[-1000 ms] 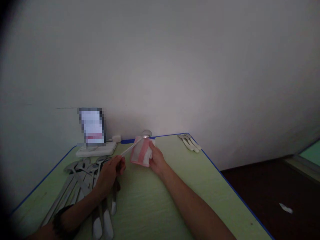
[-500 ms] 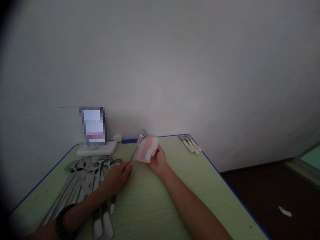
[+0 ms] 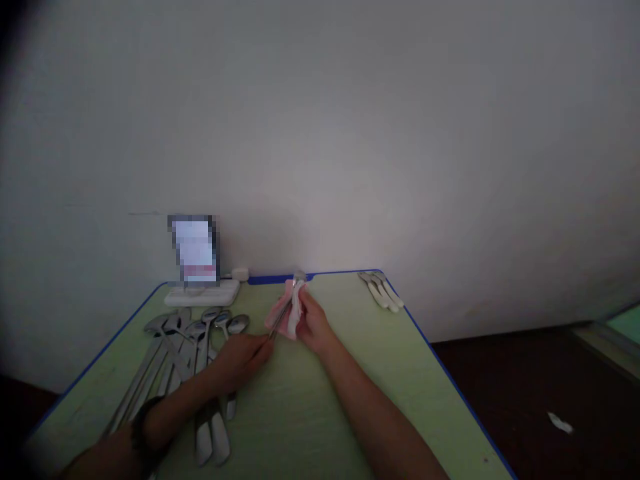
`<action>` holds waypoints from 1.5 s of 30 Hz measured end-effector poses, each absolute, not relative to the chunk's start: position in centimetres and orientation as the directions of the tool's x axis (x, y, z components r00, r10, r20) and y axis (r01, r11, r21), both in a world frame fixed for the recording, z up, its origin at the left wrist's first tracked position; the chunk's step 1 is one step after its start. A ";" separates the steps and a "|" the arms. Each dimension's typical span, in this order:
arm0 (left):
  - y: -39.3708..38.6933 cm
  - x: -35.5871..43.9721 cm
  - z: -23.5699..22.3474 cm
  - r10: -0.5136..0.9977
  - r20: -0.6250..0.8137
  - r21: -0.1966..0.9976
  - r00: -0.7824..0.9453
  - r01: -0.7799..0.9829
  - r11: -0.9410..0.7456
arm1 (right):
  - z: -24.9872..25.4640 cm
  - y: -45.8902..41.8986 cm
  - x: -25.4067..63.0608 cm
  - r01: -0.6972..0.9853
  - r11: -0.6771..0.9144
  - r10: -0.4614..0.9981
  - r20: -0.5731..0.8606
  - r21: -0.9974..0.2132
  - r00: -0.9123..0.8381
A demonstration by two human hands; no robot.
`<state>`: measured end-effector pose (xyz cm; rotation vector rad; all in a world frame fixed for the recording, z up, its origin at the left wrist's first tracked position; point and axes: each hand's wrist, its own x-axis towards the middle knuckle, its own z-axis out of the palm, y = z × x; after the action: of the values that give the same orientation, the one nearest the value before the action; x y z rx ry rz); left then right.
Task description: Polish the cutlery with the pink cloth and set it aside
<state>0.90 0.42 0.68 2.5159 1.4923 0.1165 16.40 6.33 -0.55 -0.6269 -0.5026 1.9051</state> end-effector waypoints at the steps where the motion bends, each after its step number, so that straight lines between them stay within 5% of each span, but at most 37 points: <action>1: 0.4 0.9 0.7 0.869 -0.044 0.230 0.492 0.852 -0.471 | -0.6 6.3 16.3 -0.697 -0.371 0.927 -0.198 -0.614 -0.318; 11: 0.4 0.7 0.6 0.851 -0.010 0.312 0.525 0.811 -0.496 | -0.6 6.3 15.7 -0.628 -0.325 0.945 -0.221 -0.708 -0.240; 27: 0.3 0.6 0.8 0.940 0.050 0.566 0.338 0.766 -0.305 | -0.1 6.0 15.3 -0.598 -0.309 0.950 -0.217 -0.739 -0.224; 45: 0.8 0.5 1.2 0.941 -0.097 0.763 0.323 0.632 -0.138 | -0.5 6.5 15.1 -0.599 -0.248 0.968 -0.218 -0.761 -0.125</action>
<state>0.49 0.84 1.25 1.8598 1.3930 0.5380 15.06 6.49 -0.48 -0.8453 -0.6079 1.6627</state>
